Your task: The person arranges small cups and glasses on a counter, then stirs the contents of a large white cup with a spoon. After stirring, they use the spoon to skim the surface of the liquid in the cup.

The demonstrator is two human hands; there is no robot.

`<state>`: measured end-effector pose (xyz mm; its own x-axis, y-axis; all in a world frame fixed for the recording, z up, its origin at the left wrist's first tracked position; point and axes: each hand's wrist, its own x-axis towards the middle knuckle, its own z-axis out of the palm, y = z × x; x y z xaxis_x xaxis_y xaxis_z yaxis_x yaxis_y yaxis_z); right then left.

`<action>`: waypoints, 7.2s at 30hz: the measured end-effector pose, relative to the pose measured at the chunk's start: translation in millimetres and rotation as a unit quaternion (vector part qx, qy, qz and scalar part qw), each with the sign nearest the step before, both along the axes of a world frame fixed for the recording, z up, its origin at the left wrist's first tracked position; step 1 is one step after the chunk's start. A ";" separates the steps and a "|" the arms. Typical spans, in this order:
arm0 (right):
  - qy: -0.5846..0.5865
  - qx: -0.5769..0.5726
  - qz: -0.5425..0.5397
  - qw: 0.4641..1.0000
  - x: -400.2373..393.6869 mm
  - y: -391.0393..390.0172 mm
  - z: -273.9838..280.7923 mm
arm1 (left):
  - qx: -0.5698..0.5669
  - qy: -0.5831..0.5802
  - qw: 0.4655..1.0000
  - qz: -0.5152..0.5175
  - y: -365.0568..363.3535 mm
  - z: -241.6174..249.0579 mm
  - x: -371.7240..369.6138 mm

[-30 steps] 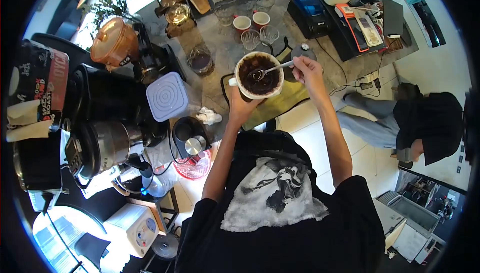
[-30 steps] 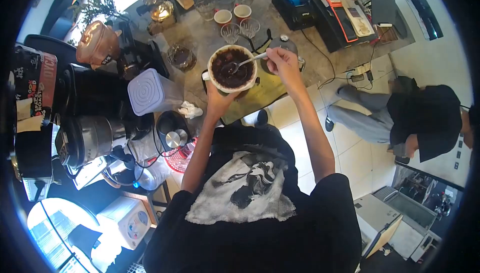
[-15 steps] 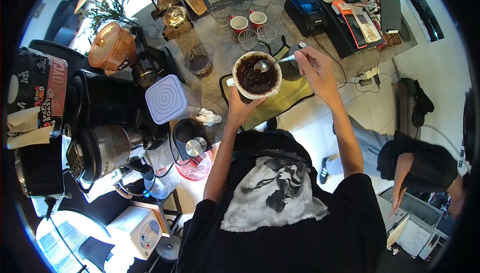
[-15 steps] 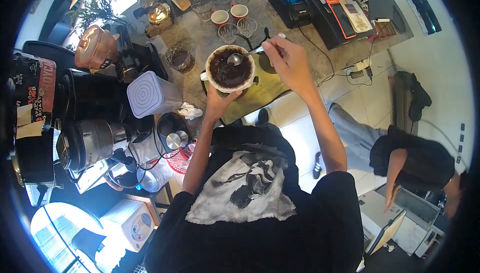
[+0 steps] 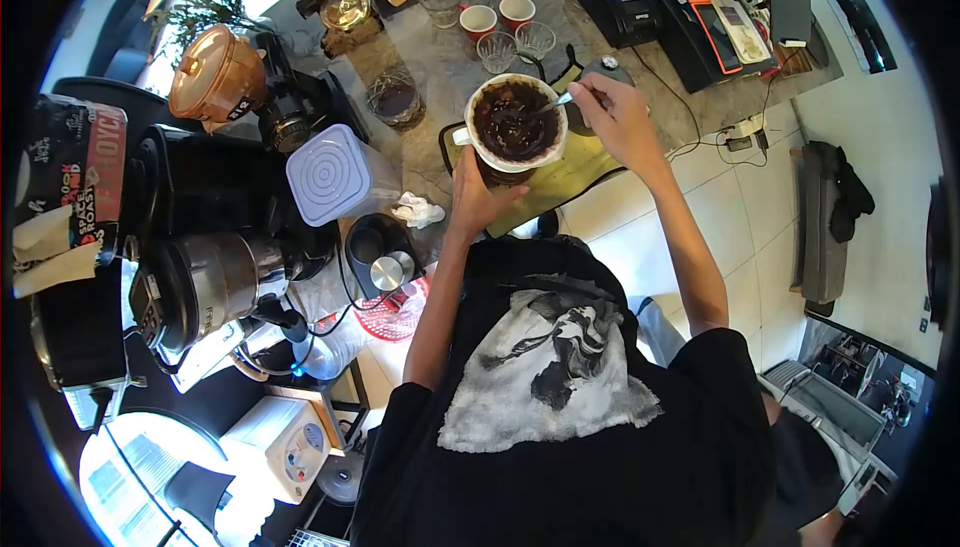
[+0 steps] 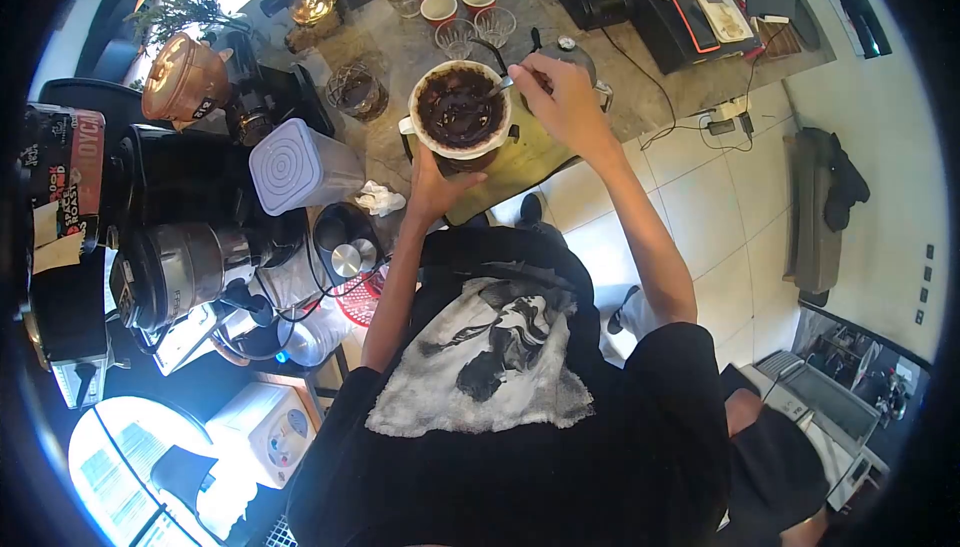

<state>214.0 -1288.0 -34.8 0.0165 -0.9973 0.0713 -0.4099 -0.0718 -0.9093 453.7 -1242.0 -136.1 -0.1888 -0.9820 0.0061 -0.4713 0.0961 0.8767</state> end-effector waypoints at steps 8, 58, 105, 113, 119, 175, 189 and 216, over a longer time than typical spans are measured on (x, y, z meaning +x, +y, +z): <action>-0.212 0.106 0.013 0.971 -10.9 -9.2 -21.6 | -0.104 -0.110 0.988 -0.012 3.8 -9.5 -5.3; 0.220 -0.168 0.248 0.928 21.1 -26.5 74.3 | 0.008 0.248 0.968 0.042 -32.4 77.0 9.8; -0.160 0.103 0.013 0.982 -10.9 -4.8 -11.0 | 0.114 0.212 0.970 -0.021 -36.8 63.9 21.3; -0.275 0.099 -0.036 0.956 -15.0 10.0 7.0 | 0.135 0.233 0.963 0.004 -32.4 59.2 18.1; -0.125 0.022 -0.025 0.992 -15.5 19.0 33.1 | 0.087 0.214 0.972 0.033 -32.3 54.7 11.7; -0.026 -0.262 0.216 0.940 -31.8 -66.7 48.9 | -0.001 0.167 0.947 0.275 -16.3 65.1 -29.1; -0.072 -0.147 0.192 0.968 -23.0 -47.6 34.3 | -0.017 0.178 0.942 0.285 -13.6 73.3 -36.0; -0.073 -0.192 0.174 0.963 -6.8 -45.0 39.2 | -0.028 0.164 0.946 0.278 -11.5 76.3 -36.2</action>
